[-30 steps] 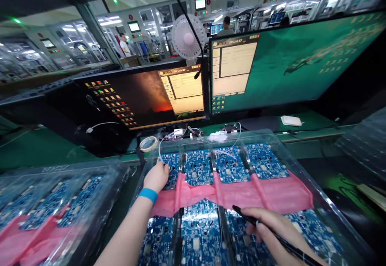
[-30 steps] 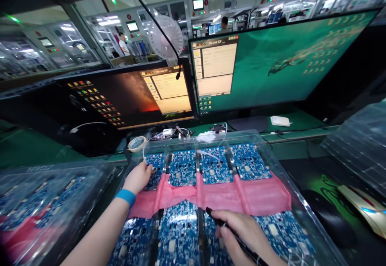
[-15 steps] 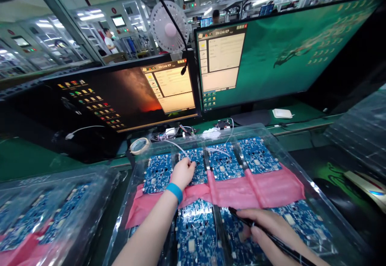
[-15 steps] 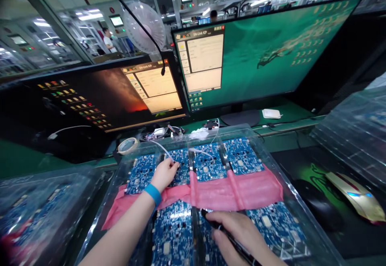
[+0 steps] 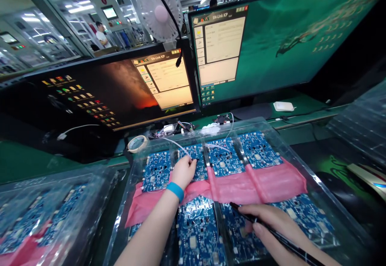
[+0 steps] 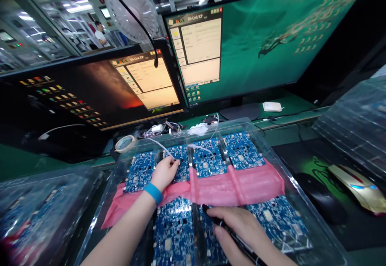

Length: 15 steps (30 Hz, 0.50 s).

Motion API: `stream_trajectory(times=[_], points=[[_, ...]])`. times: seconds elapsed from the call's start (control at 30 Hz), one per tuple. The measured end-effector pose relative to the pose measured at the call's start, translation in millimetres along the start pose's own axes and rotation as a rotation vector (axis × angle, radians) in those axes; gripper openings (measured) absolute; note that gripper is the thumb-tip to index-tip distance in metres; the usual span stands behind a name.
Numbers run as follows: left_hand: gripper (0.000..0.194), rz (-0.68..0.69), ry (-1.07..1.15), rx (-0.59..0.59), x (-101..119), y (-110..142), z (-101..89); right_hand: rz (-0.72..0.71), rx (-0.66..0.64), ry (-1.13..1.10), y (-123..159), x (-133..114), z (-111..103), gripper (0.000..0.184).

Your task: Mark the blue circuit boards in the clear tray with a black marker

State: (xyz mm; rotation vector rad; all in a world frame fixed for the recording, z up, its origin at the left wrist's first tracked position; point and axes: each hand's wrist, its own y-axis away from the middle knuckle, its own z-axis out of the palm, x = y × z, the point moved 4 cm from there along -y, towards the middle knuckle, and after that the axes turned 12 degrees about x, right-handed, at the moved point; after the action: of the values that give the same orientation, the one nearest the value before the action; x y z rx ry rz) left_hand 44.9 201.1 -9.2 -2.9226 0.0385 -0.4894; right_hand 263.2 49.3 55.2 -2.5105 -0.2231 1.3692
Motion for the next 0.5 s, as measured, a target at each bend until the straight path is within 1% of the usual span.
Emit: stream_trajectory(times=[0.17,0.33,0.43,0.5], points=[[0.022,0.077,-0.064,0.017,8.7,6.9,1.1,-0.005,-0.018,-0.013,0.7,-1.0,2.0,0.028],[0.020,0.131,-0.117,0.032,16.2,14.3,-1.1,-0.040,0.023,0.003,2.4,-6.5,1.1,0.026],[0.020,0.136,-0.140,0.045,20.1,17.4,-4.5,-0.061,0.039,0.037,4.1,-11.5,-5.2,0.026],[0.020,0.130,-0.152,0.054,21.7,19.3,-7.1,-0.060,0.063,0.072,5.1,-9.4,-14.9,0.027]])
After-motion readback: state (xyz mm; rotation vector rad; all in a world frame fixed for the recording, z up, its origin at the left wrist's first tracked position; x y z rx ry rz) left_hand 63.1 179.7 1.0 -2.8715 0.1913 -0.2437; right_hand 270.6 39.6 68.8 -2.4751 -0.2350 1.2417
